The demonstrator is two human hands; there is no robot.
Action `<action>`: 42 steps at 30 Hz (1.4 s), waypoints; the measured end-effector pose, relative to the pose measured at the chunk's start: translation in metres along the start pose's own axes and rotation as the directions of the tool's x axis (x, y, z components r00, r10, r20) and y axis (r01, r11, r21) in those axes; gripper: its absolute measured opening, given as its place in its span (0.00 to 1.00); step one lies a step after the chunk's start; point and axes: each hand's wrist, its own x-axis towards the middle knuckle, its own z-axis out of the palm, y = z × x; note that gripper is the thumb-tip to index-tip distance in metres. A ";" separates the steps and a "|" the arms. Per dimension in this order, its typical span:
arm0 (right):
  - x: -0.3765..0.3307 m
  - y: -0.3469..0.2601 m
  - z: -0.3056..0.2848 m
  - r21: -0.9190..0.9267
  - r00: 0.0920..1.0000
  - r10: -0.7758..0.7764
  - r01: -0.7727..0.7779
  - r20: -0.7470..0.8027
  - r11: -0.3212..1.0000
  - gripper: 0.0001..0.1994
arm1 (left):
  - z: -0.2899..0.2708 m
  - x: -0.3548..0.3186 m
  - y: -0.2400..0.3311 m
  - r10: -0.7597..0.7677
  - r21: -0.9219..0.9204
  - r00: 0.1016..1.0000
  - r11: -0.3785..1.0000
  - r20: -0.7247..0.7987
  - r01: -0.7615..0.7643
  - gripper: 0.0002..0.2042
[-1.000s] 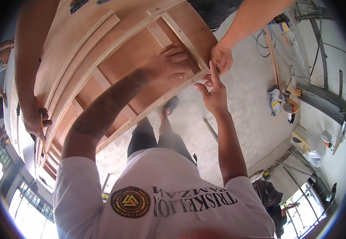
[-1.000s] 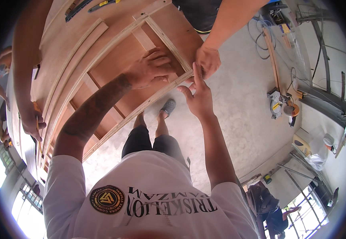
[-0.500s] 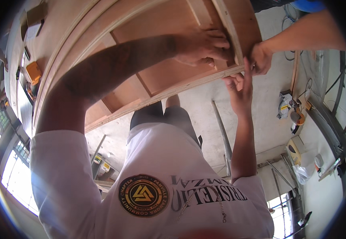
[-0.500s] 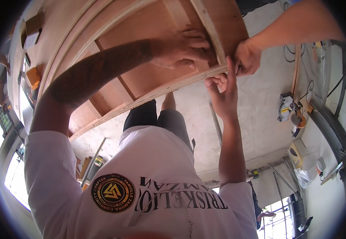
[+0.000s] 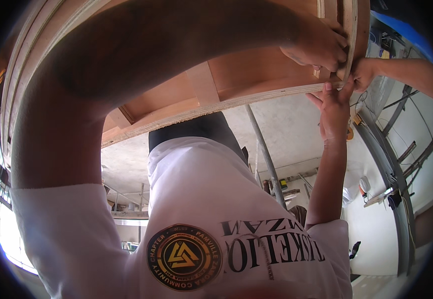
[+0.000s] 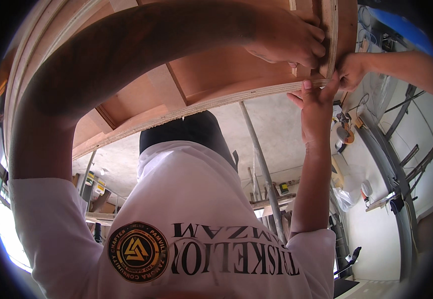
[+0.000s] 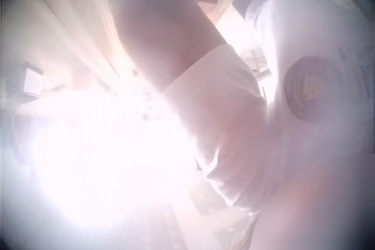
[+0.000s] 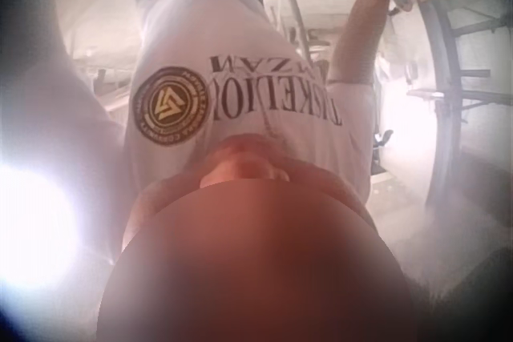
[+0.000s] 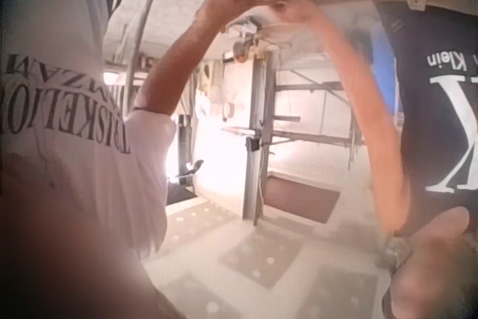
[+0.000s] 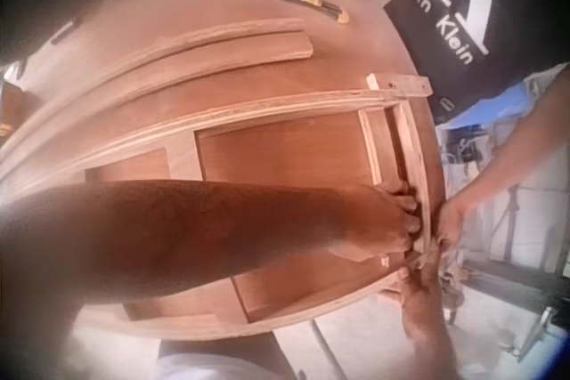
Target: The person assembles a wooden frame by positioning planks and using a cordless drill to fasten them. They wipe the surface with a cloth, align components, and secure joints with screws while two coworkers assist nearby.
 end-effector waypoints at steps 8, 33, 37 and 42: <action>0.010 0.013 -0.012 0.097 0.989 -0.044 0.031 0.139 0.995 0.35 | 0.032 0.002 -0.002 -0.051 0.073 0.998 0.996 0.043 0.048 0.19; -0.062 0.090 0.105 0.099 0.684 -0.698 0.725 -0.211 0.681 0.31 | -0.166 -0.331 0.408 -0.906 -0.156 -0.001 0.072 -0.423 0.985 0.18; -0.118 0.059 0.179 -0.103 0.539 -0.842 0.837 -0.024 0.538 0.20 | -0.177 -0.388 0.432 -0.882 -0.121 0.041 0.110 -0.469 0.987 0.17; -0.214 0.017 0.296 -0.065 0.539 -0.822 0.841 0.181 0.537 0.13 | -0.209 -0.450 0.461 -0.915 -0.192 0.112 0.199 -0.389 0.961 0.17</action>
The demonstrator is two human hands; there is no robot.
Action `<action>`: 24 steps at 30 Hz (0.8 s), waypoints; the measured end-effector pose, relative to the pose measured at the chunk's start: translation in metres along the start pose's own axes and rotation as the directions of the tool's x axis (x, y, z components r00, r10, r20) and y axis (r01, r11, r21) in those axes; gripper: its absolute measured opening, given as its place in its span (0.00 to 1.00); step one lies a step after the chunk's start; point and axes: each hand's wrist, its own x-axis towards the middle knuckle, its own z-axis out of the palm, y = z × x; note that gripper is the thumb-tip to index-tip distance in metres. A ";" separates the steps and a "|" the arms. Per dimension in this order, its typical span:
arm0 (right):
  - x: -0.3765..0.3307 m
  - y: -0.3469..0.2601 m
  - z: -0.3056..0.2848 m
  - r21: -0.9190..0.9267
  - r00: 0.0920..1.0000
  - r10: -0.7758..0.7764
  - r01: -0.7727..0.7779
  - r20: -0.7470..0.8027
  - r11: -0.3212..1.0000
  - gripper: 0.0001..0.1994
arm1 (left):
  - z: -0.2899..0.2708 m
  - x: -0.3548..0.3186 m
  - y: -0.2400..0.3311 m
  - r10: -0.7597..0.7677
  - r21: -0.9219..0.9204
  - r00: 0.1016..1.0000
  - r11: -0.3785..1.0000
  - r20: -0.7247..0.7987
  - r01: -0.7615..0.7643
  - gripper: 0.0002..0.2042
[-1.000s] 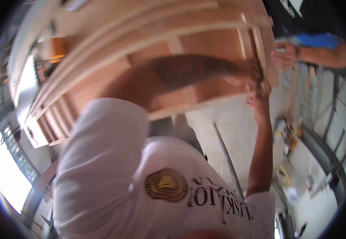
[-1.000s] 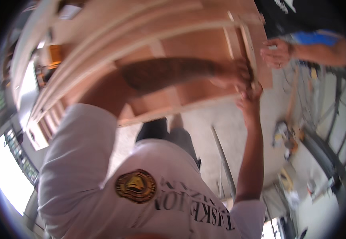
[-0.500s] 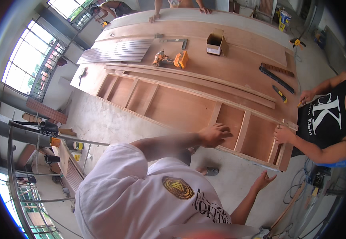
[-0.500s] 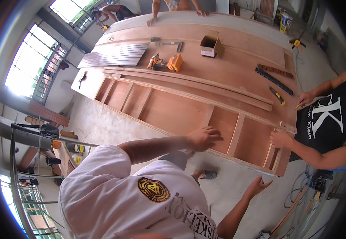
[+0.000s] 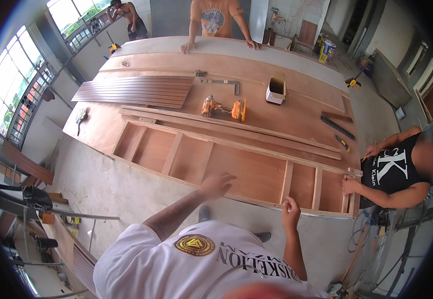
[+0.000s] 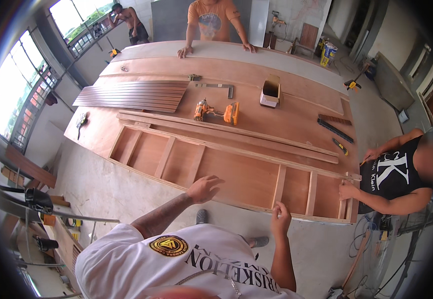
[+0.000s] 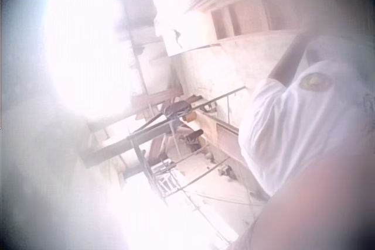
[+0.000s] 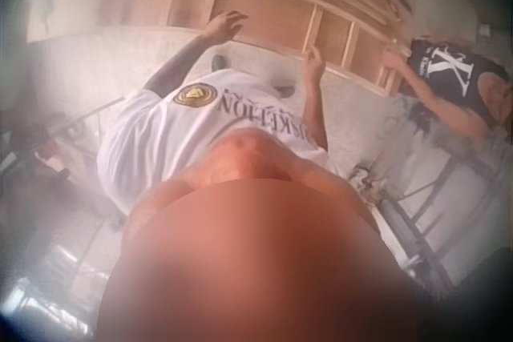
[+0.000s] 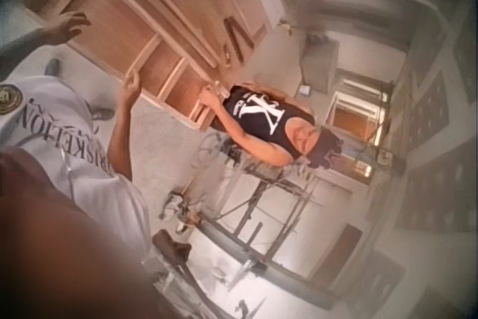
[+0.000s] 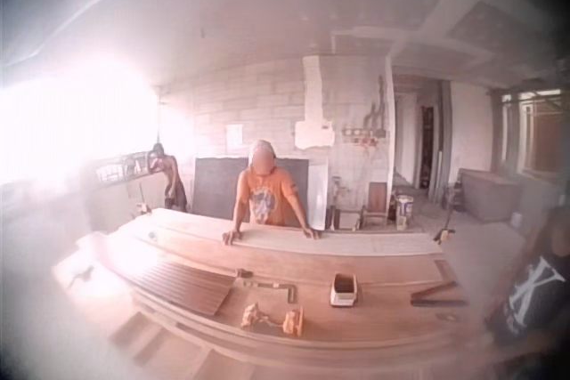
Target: The person assembles a wooden frame by positioning planks and using a cordless drill to fasten them. They wipe the surface with a cloth, align components, and secure joints with screws while two coworkers assist nearby.
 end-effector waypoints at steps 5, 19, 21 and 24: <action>0.050 -0.101 0.081 0.016 0.941 -0.205 0.209 0.271 0.978 0.13 | -0.050 -0.026 -0.046 -0.030 -0.162 0.996 0.987 -0.083 0.016 0.15; 0.462 -0.165 0.115 -0.347 0.981 -0.163 0.190 0.105 0.918 0.12 | -0.121 0.086 -0.135 -0.272 -0.374 0.892 0.919 -0.362 0.128 0.19; 0.523 -0.153 0.141 -0.410 0.957 -0.247 0.287 0.149 0.865 0.12 | -0.140 0.133 -0.152 -0.285 -0.278 0.870 0.943 -0.402 0.180 0.20; 0.582 -0.120 0.184 -0.500 0.963 -0.231 0.268 0.136 0.824 0.11 | -0.153 0.200 -0.188 -0.398 -0.137 0.806 0.916 -0.437 0.378 0.24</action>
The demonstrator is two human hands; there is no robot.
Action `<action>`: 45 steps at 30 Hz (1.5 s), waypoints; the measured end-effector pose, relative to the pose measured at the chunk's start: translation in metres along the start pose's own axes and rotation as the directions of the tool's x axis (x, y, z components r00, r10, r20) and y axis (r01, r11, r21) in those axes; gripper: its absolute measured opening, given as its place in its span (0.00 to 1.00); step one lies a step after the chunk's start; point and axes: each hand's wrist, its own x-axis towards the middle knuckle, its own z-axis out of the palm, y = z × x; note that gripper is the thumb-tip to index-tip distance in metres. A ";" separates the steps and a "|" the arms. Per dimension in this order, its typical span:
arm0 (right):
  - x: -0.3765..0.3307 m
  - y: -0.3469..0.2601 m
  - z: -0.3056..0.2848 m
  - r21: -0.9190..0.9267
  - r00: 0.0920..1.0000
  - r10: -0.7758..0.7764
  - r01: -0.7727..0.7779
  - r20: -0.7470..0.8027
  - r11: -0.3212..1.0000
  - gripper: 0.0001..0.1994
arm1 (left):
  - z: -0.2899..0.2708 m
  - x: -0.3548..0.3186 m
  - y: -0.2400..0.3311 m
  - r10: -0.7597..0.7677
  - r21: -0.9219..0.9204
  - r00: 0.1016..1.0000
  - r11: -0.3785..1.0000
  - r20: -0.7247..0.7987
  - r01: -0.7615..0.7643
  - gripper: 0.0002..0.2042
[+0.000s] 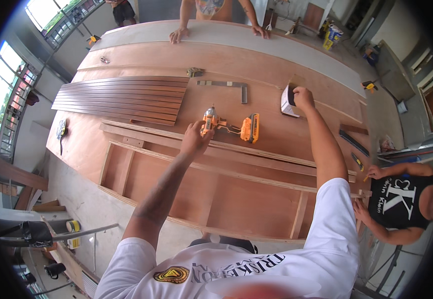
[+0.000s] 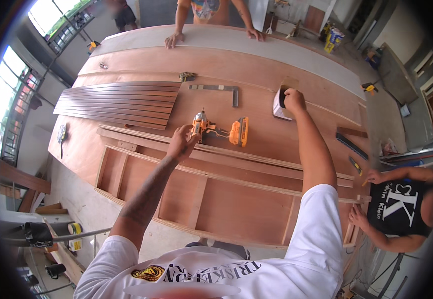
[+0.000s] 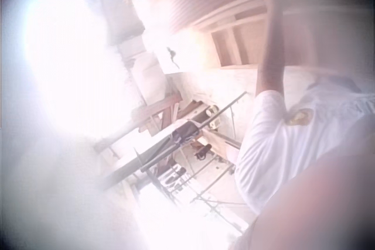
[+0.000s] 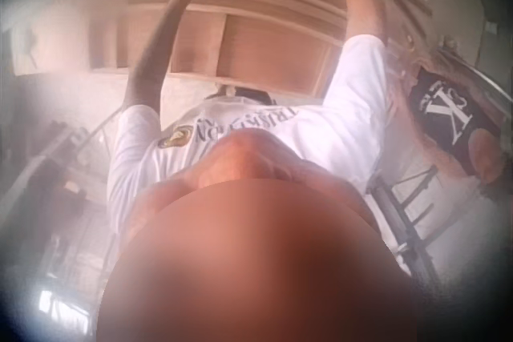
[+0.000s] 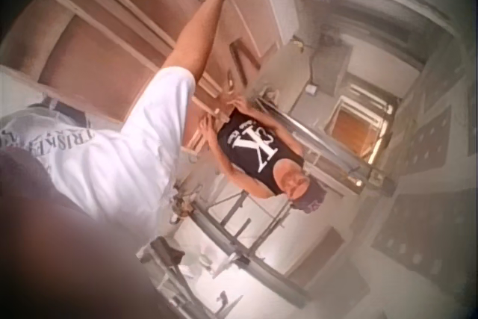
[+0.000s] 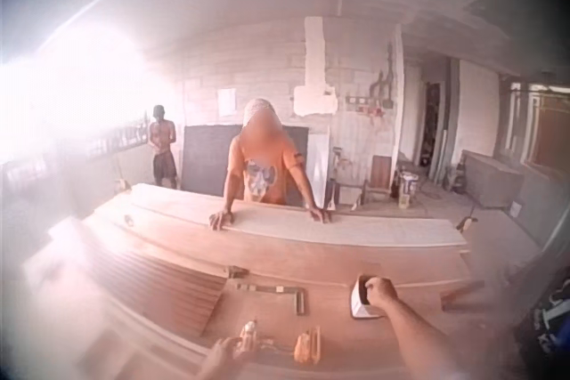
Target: The person assembles a wooden frame by positioning planks and using a cordless drill to fasten them. They wipe the surface with a cloth, align components, and secure joints with screws while two coworkers assist nearby.
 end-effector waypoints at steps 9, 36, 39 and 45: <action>0.044 0.021 0.055 -0.291 0.946 0.114 -0.022 0.303 0.956 0.15 | 0.059 0.085 -0.016 -0.437 0.098 0.900 0.896 0.008 0.434 0.46; -0.120 -0.080 -0.073 0.979 0.959 0.234 -0.183 0.158 0.090 0.03 | -0.098 -0.071 0.129 0.068 -0.277 0.998 0.958 -0.020 -0.070 0.29; -0.236 -0.154 -0.112 0.993 0.983 0.163 -0.099 0.088 0.058 0.03 | -0.115 -0.118 0.137 0.162 -0.181 0.986 0.970 -0.029 -0.164 0.29; -0.388 -0.241 -0.156 0.991 0.994 0.110 0.037 -0.022 -0.132 0.07 | -0.083 -0.191 0.146 0.372 -0.262 0.924 0.904 0.089 -0.339 0.29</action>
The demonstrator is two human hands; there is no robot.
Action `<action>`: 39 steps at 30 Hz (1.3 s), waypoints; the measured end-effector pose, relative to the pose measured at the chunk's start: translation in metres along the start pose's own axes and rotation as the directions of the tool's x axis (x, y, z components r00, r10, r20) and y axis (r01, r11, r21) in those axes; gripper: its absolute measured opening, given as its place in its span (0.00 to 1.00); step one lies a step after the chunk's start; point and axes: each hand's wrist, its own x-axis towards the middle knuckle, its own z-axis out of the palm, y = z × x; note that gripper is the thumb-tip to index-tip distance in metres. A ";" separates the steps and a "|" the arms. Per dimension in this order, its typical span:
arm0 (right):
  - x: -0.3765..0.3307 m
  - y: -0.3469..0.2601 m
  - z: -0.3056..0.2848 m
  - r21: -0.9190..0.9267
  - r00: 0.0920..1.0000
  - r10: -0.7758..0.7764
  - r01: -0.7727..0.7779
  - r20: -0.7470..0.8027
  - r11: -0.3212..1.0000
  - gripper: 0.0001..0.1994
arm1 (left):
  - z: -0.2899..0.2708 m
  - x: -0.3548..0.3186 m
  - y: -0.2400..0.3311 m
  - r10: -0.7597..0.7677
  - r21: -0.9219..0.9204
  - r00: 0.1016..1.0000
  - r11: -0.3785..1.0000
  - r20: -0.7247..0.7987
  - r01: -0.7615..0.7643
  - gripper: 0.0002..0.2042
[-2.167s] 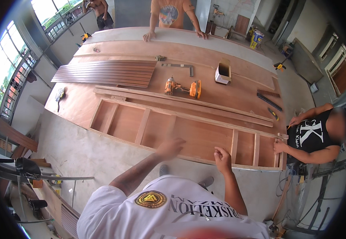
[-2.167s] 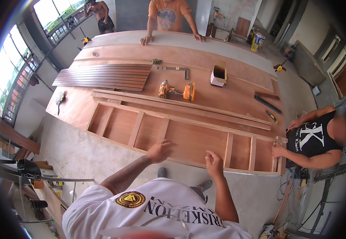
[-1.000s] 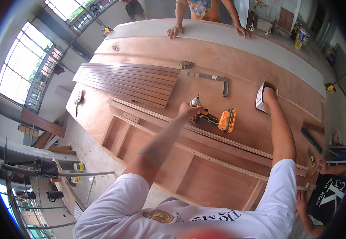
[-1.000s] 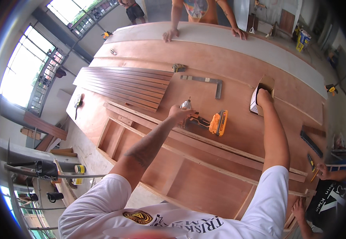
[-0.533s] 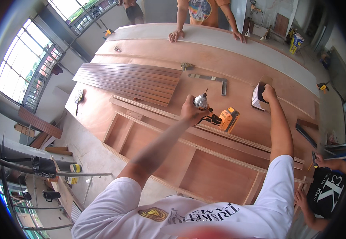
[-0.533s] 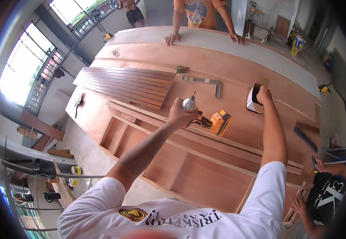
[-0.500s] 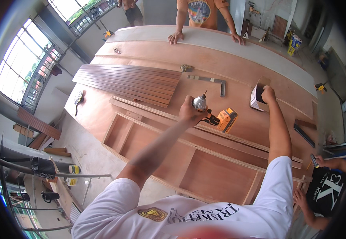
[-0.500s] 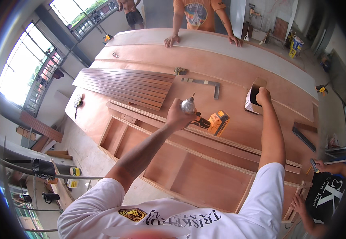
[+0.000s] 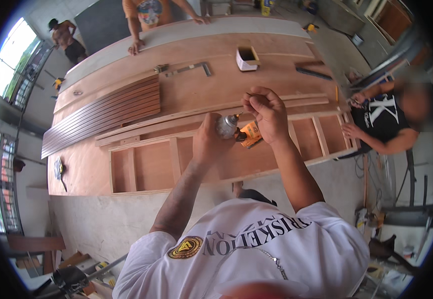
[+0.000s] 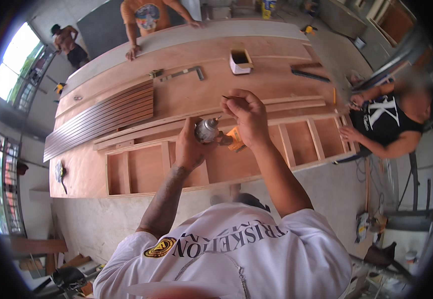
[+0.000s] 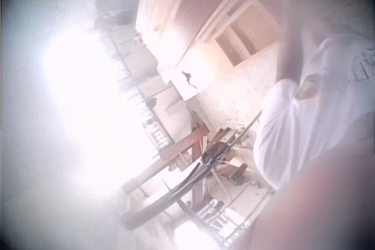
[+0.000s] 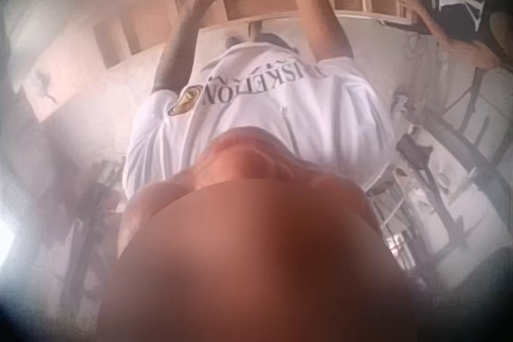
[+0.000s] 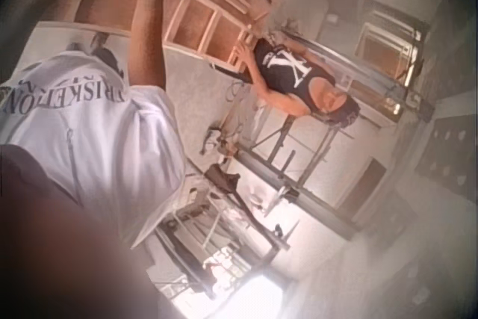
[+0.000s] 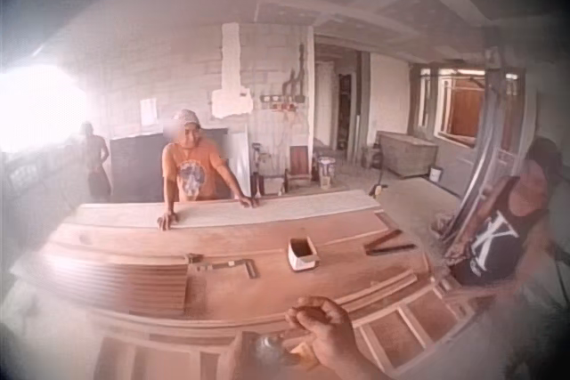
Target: The person assembles a wooden frame by positioning planks and using a cordless drill to fasten them. They wipe the surface with a cloth, align components, and secure joints with screws while two coworkers assist nearby.
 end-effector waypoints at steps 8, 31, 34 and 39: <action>-0.104 -0.025 -0.001 0.049 0.974 0.019 -0.009 -0.227 0.999 0.08 | 0.037 -0.047 0.049 0.023 -0.123 0.991 0.992 0.132 -0.007 0.29; -0.265 -0.153 -0.272 0.191 0.860 -0.034 0.151 -0.509 0.970 0.10 | 0.313 -0.159 0.211 -0.022 -0.175 0.859 0.976 0.512 0.129 0.30; -0.280 -0.176 -0.307 0.205 0.836 -0.005 0.140 -0.548 0.969 0.09 | 0.345 -0.167 0.234 -0.029 -0.186 0.819 0.969 0.572 0.164 0.31; -0.285 -0.194 -0.341 0.154 0.792 0.014 0.101 -0.611 0.983 0.11 | 0.378 -0.163 0.252 -0.044 -0.172 0.782 0.966 0.622 0.192 0.33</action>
